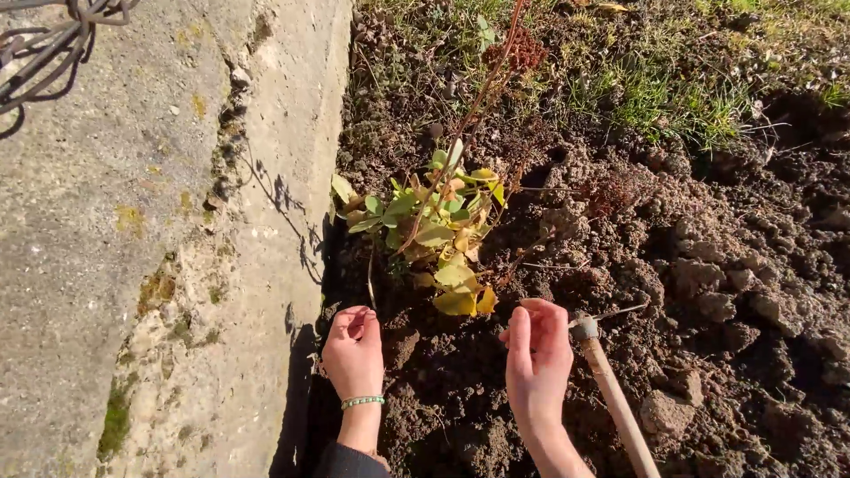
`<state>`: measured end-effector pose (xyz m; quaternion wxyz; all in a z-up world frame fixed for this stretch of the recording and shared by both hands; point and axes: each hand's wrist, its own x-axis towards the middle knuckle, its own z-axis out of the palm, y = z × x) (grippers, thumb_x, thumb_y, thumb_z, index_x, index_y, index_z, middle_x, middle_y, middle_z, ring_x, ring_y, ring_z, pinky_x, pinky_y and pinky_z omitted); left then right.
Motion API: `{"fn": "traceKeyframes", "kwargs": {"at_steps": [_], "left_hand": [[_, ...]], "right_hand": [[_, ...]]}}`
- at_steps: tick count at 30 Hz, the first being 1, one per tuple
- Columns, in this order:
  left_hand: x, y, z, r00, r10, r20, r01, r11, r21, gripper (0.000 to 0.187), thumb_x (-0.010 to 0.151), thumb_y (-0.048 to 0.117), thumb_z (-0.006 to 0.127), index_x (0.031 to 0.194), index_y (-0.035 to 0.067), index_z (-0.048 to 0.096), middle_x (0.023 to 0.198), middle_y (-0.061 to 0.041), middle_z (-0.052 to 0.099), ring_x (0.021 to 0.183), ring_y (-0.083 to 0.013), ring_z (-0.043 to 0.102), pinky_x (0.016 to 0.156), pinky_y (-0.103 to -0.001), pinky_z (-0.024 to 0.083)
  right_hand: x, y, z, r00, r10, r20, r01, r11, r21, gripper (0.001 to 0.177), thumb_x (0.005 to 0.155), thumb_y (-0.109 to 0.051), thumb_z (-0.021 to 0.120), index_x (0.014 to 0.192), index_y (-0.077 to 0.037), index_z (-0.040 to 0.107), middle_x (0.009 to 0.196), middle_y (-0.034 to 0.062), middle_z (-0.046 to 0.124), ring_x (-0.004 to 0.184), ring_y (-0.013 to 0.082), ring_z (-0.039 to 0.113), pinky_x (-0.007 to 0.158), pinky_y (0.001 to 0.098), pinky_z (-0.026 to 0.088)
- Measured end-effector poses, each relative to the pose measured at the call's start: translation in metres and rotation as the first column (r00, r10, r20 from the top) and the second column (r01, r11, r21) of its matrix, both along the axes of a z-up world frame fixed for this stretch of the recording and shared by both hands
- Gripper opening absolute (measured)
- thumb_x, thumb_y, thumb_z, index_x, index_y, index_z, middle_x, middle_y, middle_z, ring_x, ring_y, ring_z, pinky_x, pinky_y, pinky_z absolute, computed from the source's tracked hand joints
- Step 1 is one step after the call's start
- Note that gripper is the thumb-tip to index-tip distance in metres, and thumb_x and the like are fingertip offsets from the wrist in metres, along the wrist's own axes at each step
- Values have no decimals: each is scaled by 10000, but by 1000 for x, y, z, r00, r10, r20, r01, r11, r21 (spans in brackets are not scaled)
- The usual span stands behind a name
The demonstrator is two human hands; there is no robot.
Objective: The person sits on the ground next to a concrete wall and uses their hands to pull dead leaves and dry stems from a small green plant. They also use a small hand hoe to loosen the soil around the base of the plant.
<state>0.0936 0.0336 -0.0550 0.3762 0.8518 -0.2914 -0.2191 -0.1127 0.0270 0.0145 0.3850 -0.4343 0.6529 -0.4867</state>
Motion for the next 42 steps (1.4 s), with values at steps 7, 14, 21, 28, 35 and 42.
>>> {"fn": "traceKeyframes", "kwargs": {"at_steps": [7,14,21,28,35,42], "left_hand": [[9,-28,-6,990,-9,-140,50,956,290,667,809,614,618,1289,151,599,1052,18,762,930,-200,725,766,-403,547],[46,-65,-50,959,-281,42,239,879,413,467,1034,515,396,844,122,561,792,-92,599,808,-312,561,704,-453,433],[39,-61,-51,972,-232,30,211,923,321,480,1004,427,449,651,108,382,574,-66,361,572,-223,343,541,-379,249],[29,-82,-2,813,92,-575,-191,975,-115,324,986,347,597,780,105,657,612,-8,627,477,-70,515,417,-193,375],[33,-97,-32,997,-21,-75,14,995,-99,241,956,261,533,1117,122,647,1033,-42,710,929,-204,696,825,-385,550],[31,-108,-21,909,-141,393,282,902,-328,258,899,-40,423,1098,97,512,1303,-58,503,1188,-329,584,887,-470,572]], "right_hand": [[65,-16,-15,551,505,-664,-712,699,-59,285,1001,-149,522,1224,0,619,1219,144,630,1052,313,580,893,433,488],[48,-13,1,603,630,-490,-651,743,155,182,988,-225,573,1122,-131,652,1007,14,660,801,235,678,686,374,553],[43,15,-2,718,630,-295,-573,776,265,140,976,-203,602,1071,-141,684,896,-25,684,612,139,603,564,324,503],[46,8,1,713,650,-262,-588,758,281,163,972,-223,607,1098,-145,677,887,-26,687,678,136,628,623,311,528],[56,-14,23,805,526,-274,-499,851,165,230,960,-202,612,1159,-100,664,935,14,731,769,143,681,684,309,579],[119,-99,-3,568,378,-731,-708,677,-201,271,1022,-128,484,1265,-86,597,1094,84,629,1070,169,574,1043,258,387]]}}
